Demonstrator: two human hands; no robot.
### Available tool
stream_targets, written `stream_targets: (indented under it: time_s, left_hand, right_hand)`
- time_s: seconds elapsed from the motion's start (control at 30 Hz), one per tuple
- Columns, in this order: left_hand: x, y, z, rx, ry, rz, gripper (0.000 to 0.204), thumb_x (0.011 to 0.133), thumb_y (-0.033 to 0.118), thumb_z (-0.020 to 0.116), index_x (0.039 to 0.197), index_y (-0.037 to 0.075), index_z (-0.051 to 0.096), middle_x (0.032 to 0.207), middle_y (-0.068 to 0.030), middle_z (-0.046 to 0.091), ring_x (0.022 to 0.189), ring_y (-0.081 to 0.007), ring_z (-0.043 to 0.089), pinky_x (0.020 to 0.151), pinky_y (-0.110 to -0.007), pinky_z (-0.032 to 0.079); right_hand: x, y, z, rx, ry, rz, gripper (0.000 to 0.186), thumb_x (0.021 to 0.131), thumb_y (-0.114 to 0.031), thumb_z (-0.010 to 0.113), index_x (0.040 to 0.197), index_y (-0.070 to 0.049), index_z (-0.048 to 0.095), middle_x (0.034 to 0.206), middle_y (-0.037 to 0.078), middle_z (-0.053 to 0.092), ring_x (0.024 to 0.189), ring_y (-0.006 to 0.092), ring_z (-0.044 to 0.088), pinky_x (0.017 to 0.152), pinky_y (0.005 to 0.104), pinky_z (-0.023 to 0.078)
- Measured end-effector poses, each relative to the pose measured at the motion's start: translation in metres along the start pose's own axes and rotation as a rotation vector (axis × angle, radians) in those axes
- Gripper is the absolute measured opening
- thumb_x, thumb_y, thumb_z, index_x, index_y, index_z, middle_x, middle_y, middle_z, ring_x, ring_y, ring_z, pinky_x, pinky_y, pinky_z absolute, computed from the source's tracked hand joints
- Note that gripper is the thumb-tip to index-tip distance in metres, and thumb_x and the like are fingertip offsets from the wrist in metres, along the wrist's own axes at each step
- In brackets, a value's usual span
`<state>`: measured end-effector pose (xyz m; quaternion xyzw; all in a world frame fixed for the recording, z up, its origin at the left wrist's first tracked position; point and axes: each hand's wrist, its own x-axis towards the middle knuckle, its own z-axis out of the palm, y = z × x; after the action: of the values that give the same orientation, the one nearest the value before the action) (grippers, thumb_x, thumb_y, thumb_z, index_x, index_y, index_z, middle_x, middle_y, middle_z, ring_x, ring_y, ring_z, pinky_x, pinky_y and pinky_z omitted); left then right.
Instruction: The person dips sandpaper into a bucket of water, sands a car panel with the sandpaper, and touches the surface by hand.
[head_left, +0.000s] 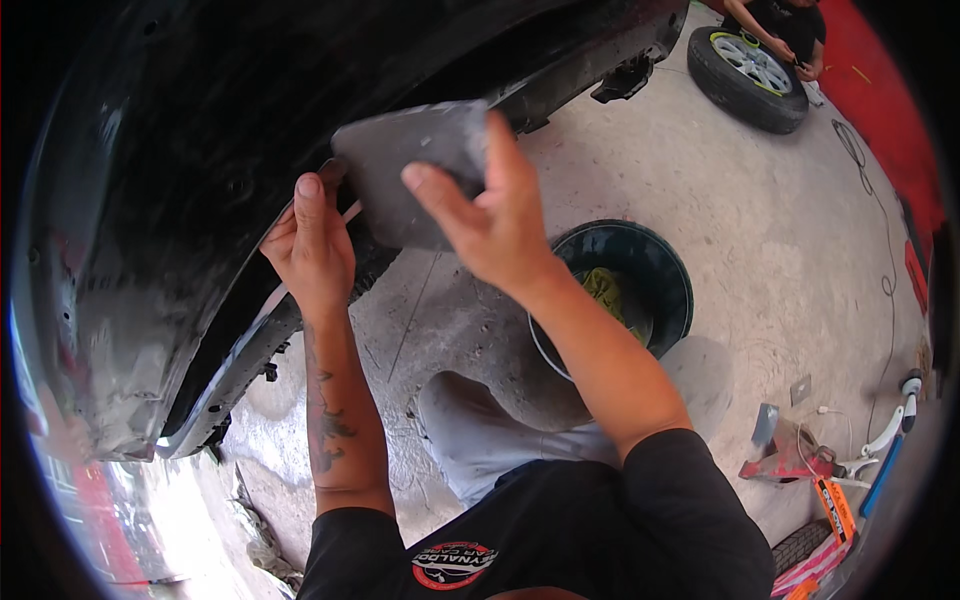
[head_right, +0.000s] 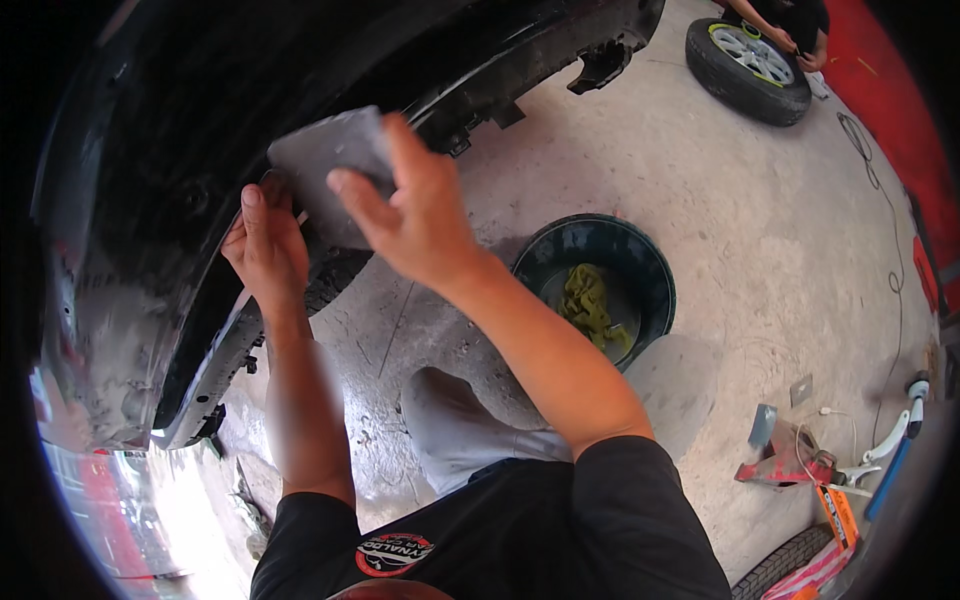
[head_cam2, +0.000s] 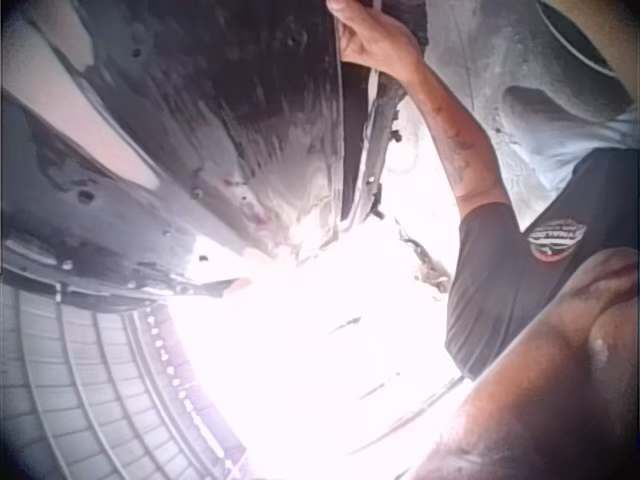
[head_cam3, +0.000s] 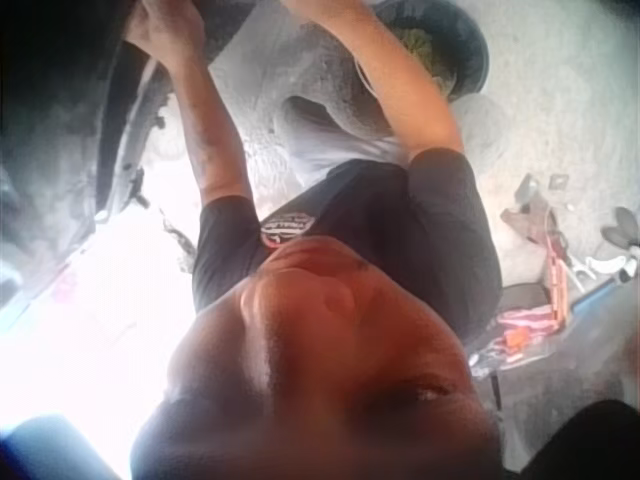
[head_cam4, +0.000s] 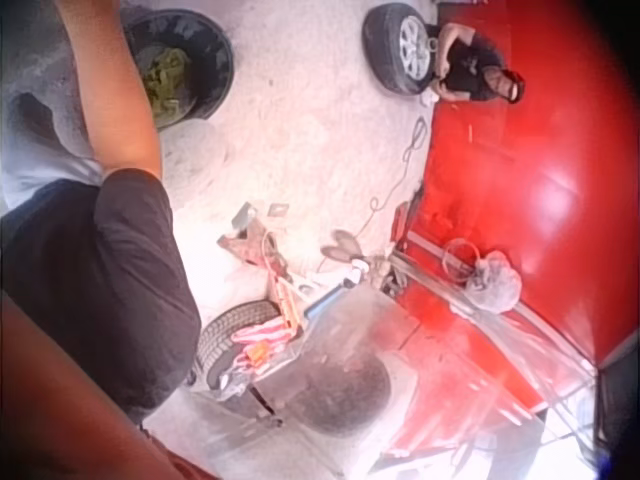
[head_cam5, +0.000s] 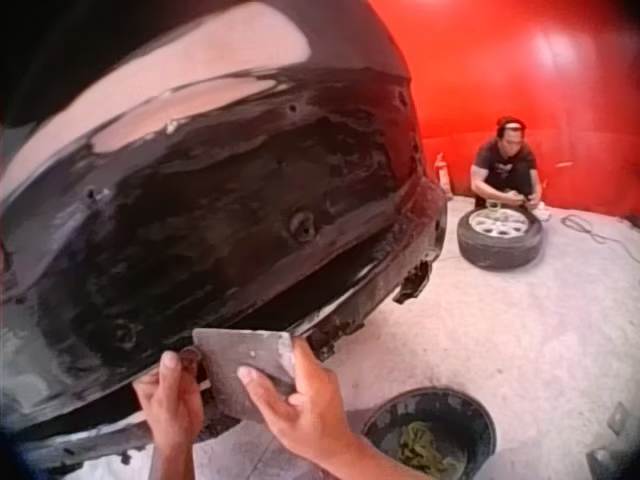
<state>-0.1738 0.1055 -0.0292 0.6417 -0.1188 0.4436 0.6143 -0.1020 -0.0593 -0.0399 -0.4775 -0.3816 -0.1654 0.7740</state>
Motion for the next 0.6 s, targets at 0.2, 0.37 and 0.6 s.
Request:
stream_targets:
  time_s: [0.2, 0.37, 0.6]
  left_hand:
    - [0.001, 0.003, 0.011, 0.014, 0.033, 0.023, 0.027, 0.094, 0.015, 0.059, 0.104, -0.010, 0.065, 0.104, -0.0197, 0.067, 0.095, -0.0278, 0.065, 0.096, -0.042, 0.047]
    - [0.004, 0.009, 0.018, -0.013, -0.047, 0.049, 0.030, 0.096, 0.016, 0.054, 0.109, -0.010, 0.062, 0.108, -0.0221, 0.065, 0.100, -0.0302, 0.063, 0.098, -0.045, 0.044]
    - [0.004, 0.011, 0.022, 0.008, -0.053, 0.025, 0.032, 0.098, 0.017, 0.051, 0.114, -0.010, 0.059, 0.112, -0.0238, 0.064, 0.105, -0.0316, 0.062, 0.100, -0.046, 0.042]
  right_hand:
    - [-0.005, -0.008, 0.004, -0.005, 0.081, -0.005, 0.030, 0.085, -0.014, 0.067, 0.104, 0.001, 0.050, 0.085, 0.014, 0.066, 0.078, 0.0181, 0.066, 0.070, 0.0310, 0.052]
    - [0.003, -0.004, -0.002, 0.096, 0.230, 0.027, 0.028, 0.085, -0.011, 0.066, 0.104, 0.001, 0.049, 0.085, 0.015, 0.066, 0.076, 0.0233, 0.068, 0.068, 0.0327, 0.052]
    - [0.004, -0.009, -0.005, 0.077, 0.229, 0.025, 0.028, 0.085, -0.011, 0.066, 0.103, 0.001, 0.049, 0.085, 0.016, 0.066, 0.077, 0.0272, 0.069, 0.067, 0.0323, 0.052]
